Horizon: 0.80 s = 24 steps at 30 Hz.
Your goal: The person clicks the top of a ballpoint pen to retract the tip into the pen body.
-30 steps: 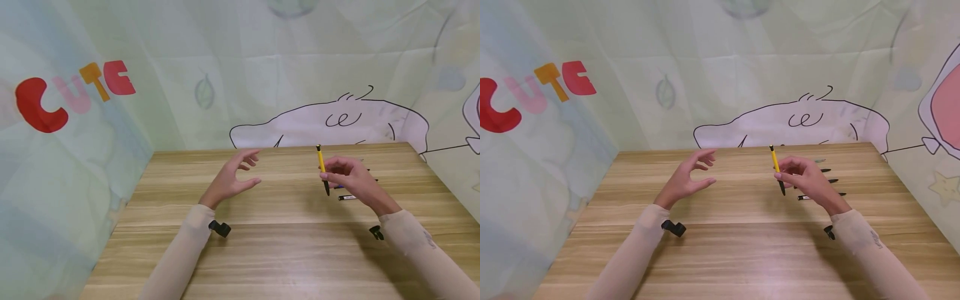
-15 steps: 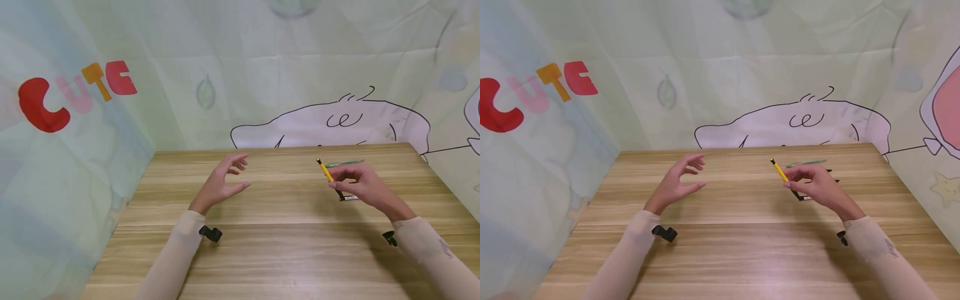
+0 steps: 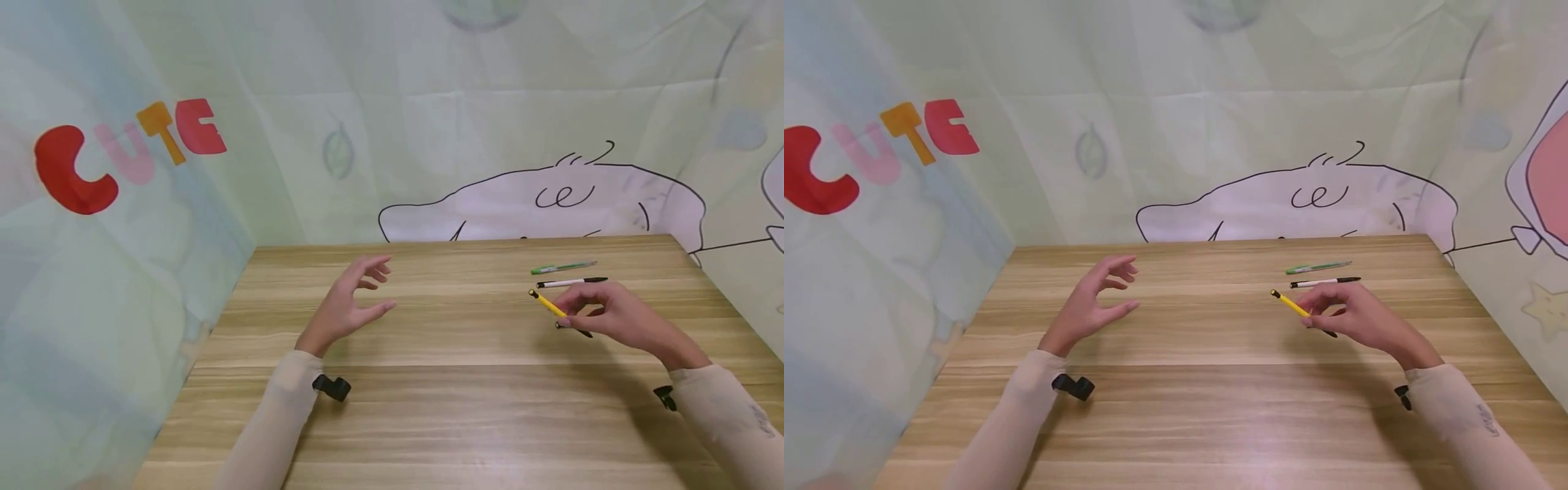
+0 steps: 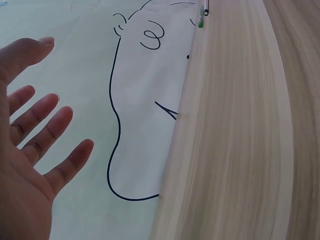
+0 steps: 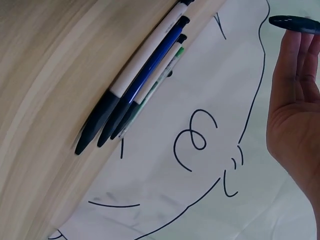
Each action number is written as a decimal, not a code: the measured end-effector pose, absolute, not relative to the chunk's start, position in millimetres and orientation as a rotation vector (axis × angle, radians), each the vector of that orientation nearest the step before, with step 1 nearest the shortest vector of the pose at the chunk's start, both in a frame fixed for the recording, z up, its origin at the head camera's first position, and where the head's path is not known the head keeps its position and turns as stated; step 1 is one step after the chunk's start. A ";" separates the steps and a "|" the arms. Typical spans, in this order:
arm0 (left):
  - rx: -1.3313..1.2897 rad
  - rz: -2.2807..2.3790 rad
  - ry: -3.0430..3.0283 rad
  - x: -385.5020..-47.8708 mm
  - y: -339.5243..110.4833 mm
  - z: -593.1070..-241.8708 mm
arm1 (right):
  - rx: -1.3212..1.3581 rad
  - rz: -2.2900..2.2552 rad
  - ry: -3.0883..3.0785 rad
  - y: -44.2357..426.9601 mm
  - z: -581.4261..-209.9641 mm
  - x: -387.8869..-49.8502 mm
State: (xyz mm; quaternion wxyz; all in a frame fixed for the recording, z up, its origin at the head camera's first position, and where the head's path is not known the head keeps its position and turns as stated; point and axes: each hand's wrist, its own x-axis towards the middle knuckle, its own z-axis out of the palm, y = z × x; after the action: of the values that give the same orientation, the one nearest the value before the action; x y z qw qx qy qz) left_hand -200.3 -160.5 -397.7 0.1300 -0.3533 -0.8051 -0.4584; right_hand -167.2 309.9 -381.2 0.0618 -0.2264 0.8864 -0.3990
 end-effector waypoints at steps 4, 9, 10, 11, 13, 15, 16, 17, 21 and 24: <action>-1.017 -1.343 -2.339 -198.7 -165.3 -399.1 | -0.693 -1.202 2.643 319.2 -383.0 -164.5; -0.991 -1.339 -2.355 -196.5 -170.6 -400.3 | -0.702 -1.211 2.594 331.2 -386.7 -161.7; -0.984 -1.340 -2.359 -196.0 -171.6 -400.3 | -0.715 -1.215 2.585 333.5 -387.7 -161.6; -0.979 -1.340 -2.362 -195.4 -172.6 -400.3 | -0.732 -1.222 2.577 335.5 -389.0 -161.6; -0.969 -1.346 -2.368 -194.6 -174.4 -400.3 | -0.778 -1.231 2.568 339.3 -391.8 -162.1; -0.965 -1.353 -2.369 -194.1 -175.6 -400.5 | -0.833 -1.222 2.558 342.9 -394.2 -162.9; -0.964 -1.353 -2.369 -194.2 -176.0 -400.6 | -0.866 -1.211 2.553 344.5 -395.2 -163.3; -0.962 -1.351 -2.370 -194.2 -176.3 -400.6 | -0.886 -1.198 2.550 345.9 -396.1 -163.7; -0.966 -1.343 -2.366 -194.4 -176.9 -400.0 | -0.879 -1.141 2.511 351.2 -397.4 -165.4; -0.968 -1.345 -2.365 -194.8 -177.3 -399.3 | -0.826 -1.106 2.487 355.2 -398.4 -166.9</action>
State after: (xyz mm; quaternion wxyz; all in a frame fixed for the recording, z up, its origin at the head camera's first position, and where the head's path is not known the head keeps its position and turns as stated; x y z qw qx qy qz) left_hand -194.8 -177.3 -399.3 0.1267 -0.3326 -0.8124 -0.4619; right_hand -166.9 355.2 -398.4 0.1482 -0.2871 0.8647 -0.3847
